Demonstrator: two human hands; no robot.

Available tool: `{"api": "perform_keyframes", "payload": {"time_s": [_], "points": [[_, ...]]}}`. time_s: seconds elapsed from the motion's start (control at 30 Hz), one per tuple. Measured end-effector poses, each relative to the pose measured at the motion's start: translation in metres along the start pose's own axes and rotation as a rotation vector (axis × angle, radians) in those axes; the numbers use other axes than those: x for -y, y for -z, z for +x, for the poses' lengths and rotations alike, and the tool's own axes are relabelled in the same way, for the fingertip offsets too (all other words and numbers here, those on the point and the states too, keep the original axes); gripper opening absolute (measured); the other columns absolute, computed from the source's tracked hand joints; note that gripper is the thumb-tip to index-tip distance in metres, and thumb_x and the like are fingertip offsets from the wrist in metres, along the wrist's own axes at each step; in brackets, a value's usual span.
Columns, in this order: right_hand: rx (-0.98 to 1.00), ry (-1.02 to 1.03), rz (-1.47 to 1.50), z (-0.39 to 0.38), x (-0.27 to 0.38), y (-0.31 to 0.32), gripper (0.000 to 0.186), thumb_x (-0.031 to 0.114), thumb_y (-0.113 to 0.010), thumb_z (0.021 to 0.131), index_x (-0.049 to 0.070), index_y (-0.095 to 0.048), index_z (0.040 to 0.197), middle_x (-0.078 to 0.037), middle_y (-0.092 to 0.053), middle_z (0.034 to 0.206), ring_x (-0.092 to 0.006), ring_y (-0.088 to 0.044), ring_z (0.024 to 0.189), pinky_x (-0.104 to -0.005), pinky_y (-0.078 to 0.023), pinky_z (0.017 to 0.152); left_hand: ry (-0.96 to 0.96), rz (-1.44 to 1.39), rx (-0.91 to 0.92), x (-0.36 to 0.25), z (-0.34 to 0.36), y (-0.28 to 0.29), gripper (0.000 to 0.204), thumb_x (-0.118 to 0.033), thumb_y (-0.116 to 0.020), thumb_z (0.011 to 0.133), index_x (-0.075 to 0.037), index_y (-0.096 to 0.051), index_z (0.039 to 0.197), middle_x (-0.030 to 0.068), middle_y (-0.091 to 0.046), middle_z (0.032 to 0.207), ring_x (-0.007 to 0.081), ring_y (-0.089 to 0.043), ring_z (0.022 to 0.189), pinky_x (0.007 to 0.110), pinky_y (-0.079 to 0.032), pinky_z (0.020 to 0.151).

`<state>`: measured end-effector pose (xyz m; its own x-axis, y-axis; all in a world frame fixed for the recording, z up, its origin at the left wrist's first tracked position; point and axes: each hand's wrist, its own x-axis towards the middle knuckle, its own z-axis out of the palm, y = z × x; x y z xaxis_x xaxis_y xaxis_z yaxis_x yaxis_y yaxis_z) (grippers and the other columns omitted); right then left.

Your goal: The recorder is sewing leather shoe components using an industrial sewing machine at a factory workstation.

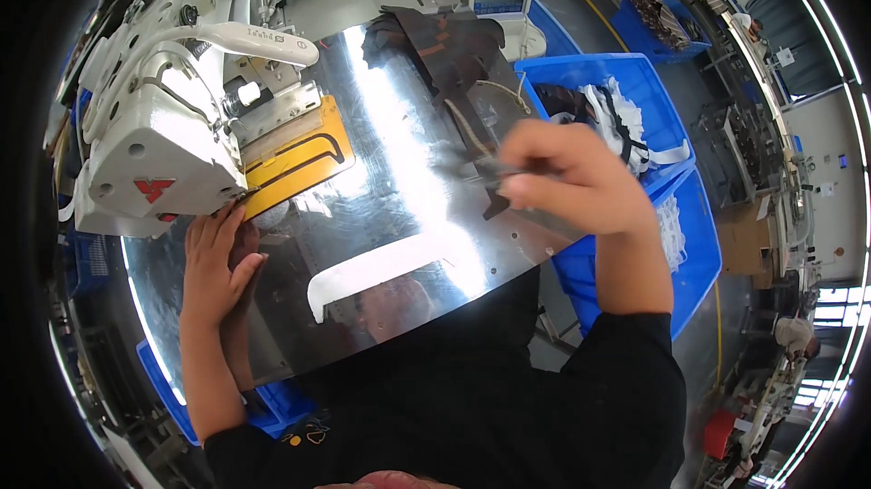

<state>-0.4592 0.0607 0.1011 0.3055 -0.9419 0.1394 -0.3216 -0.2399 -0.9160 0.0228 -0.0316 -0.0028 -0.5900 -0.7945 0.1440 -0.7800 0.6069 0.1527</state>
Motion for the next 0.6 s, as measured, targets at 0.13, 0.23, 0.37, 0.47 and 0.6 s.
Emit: {"api": "perform_keyframes", "payload": {"time_s": [0.13, 0.23, 0.37, 0.47, 0.6], "points": [[-0.615, 0.259, 0.216, -0.057, -0.005, 0.046, 0.012, 0.014, -0.061, 0.108, 0.004, -0.059, 0.115, -0.007, -0.065, 0.084, -0.0122, -0.058, 0.067, -0.0277, -0.048, 0.062, -0.012, 0.001, -0.006, 0.000, 0.000, 0.000, 0.070, -0.036, -0.077, 0.090, -0.010, -0.058, 0.152, 0.0144, -0.056, 0.156, 0.0432, -0.046, 0.145, 0.054, -0.032, 0.124], [-1.380, 0.515, -0.105, -0.070, -0.021, 0.102, 0.011, 0.015, -0.058, 0.110, 0.003, -0.058, 0.110, -0.007, -0.065, 0.084, -0.0130, -0.057, 0.067, -0.0272, -0.047, 0.061, -0.009, 0.009, -0.029, -0.001, -0.005, -0.001, 0.069, -0.042, -0.076, 0.091, -0.008, -0.059, 0.149, 0.0178, -0.060, 0.149, 0.0427, -0.048, 0.142, 0.055, -0.032, 0.123], [-1.683, 0.427, -0.607, -0.103, -0.035, 0.166, 0.018, 0.019, -0.058, 0.110, 0.003, -0.059, 0.103, -0.007, -0.067, 0.086, -0.0137, -0.059, 0.072, -0.0268, -0.049, 0.066, -0.030, 0.009, -0.032, -0.004, 0.004, 0.000, 0.070, -0.041, -0.076, 0.092, -0.009, -0.058, 0.151, 0.0175, -0.058, 0.152, 0.0430, -0.047, 0.143, 0.055, -0.032, 0.123], [-1.519, -0.160, -0.807, -0.116, -0.119, 0.198, 0.025, 0.027, -0.062, 0.106, 0.003, -0.067, 0.105, -0.008, -0.072, 0.092, -0.0154, -0.065, 0.083, -0.0321, -0.053, 0.074, -0.033, -0.001, -0.024, -0.001, 0.002, -0.003, 0.070, -0.039, -0.077, 0.092, -0.010, -0.057, 0.152, 0.0168, -0.057, 0.153, 0.0438, -0.047, 0.143, 0.055, -0.032, 0.123], [-1.030, -0.703, 0.041, -0.121, -0.267, 0.180, 0.024, 0.026, -0.064, 0.104, 0.006, -0.065, 0.119, -0.011, -0.077, 0.110, -0.0227, -0.073, 0.092, -0.0386, -0.058, 0.079, 0.001, 0.013, 0.009, -0.001, 0.000, -0.002, 0.071, -0.036, -0.077, 0.091, -0.010, -0.056, 0.153, 0.0162, -0.055, 0.156, 0.0451, -0.045, 0.144, 0.055, -0.032, 0.123]]}}
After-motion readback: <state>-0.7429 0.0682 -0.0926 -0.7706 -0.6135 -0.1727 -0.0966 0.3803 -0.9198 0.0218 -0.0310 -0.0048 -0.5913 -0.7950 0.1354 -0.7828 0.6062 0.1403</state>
